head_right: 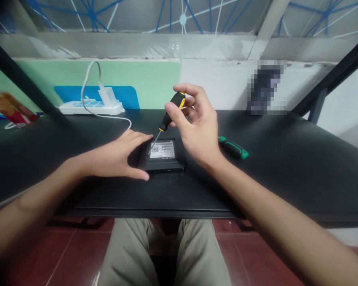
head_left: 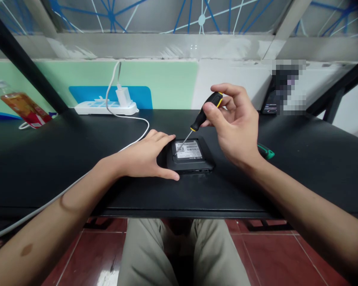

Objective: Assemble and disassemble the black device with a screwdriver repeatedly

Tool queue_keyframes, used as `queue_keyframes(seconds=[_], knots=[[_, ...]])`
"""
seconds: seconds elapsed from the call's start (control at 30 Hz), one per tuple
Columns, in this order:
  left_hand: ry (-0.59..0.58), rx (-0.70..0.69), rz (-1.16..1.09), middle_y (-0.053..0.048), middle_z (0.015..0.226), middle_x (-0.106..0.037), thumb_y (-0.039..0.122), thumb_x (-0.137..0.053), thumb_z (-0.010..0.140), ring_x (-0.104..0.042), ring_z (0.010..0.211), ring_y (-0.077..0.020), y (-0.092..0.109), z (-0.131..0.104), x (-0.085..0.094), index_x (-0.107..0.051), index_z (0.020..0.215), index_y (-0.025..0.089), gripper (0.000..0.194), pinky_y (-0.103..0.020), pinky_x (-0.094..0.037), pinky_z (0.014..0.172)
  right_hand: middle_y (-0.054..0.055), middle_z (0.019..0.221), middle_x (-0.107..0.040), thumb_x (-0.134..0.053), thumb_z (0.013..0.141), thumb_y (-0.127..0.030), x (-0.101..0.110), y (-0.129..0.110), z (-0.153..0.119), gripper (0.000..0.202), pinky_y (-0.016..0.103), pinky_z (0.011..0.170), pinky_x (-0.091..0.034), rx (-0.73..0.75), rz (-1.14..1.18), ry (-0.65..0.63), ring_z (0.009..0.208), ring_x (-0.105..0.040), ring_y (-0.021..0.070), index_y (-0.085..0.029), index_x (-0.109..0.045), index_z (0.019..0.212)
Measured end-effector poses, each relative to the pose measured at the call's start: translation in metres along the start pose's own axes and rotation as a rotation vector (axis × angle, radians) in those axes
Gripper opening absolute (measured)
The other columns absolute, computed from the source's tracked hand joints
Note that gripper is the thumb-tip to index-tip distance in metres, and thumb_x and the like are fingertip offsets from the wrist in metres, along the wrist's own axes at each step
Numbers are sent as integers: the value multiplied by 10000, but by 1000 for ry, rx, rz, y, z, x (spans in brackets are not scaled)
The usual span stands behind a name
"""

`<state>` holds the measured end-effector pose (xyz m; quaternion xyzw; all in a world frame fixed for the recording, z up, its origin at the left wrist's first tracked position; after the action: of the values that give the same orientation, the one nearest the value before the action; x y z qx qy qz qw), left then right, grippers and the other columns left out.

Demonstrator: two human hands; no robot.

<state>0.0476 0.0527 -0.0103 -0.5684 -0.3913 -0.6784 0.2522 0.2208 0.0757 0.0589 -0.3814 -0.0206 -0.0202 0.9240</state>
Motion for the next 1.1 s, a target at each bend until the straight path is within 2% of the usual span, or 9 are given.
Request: queue_keyframes(seconds=[0.17, 0.27, 0.47, 0.63, 0.73, 0.9, 1.1], knots=[[-4, -2, -2, -163, 1539, -450, 836, -640, 729, -363, 1409, -379, 1, 0, 0, -317, 1564, 146, 1131, -511, -270, 1198, 9, 1032, -709, -664, 901, -486, -1, 8, -1, 316, 310, 743, -678, -74, -17, -22, 932, -727, 170, -329, -599, 1168], [-9, -3, -10, -167, 1533, -455, 841, -636, 727, -367, 1406, -389, 2, 0, 0, -320, 1563, 151, 1129, -517, -273, 1194, 7, 1061, -696, -649, 916, -455, -2, 9, -2, 287, 337, 736, -681, -95, -1, -23, 902, -733, 170, -332, -586, 1167], [4, -14, -11, -163, 1530, -462, 839, -645, 725, -375, 1398, -390, 2, 0, 1, -325, 1564, 172, 1118, -514, -296, 1178, 16, 1028, -673, -699, 871, -495, -2, 10, -1, 377, 315, 720, -671, -44, -95, -45, 890, -716, 175, -359, -550, 1189], [-1, -9, -10, -166, 1531, -459, 839, -643, 728, -370, 1403, -385, 1, -1, 1, -323, 1563, 161, 1122, -511, -270, 1194, 5, 1085, -715, -613, 929, -438, -3, 16, -3, 281, 372, 758, -667, -143, -50, -39, 851, -753, 178, -347, -536, 1183], [-6, -9, -5, -169, 1533, -453, 841, -639, 733, -369, 1404, -375, 1, -1, 1, -318, 1563, 150, 1127, -500, -269, 1199, 9, 1111, -699, -618, 926, -444, -4, 15, -4, 279, 347, 746, -664, -149, -51, -41, 849, -757, 169, -343, -546, 1176], [-3, -11, -2, -173, 1532, -453, 831, -645, 735, -370, 1403, -380, 2, -1, 1, -317, 1563, 151, 1121, -508, -263, 1201, 5, 1039, -657, -728, 846, -481, -1, 9, -1, 377, 295, 677, -660, -49, -85, -32, 813, -723, 154, -348, -571, 1161], [-10, -4, -9, -166, 1534, -453, 832, -645, 733, -366, 1411, -379, 2, 0, 0, -316, 1564, 155, 1121, -496, -276, 1195, 4, 1104, -700, -630, 922, -391, -4, 14, -3, 271, 332, 734, -672, -131, -22, -52, 832, -751, 160, -343, -555, 1179]])
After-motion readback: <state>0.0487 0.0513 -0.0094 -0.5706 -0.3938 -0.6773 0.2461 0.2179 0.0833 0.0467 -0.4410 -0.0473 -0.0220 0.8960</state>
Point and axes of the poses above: each hand's wrist, its own z-axis towards the middle knuckle, its own x-axis out of the back of the hand, y = z × x, the point moved 9 cm from there along z, towards the middle knuckle
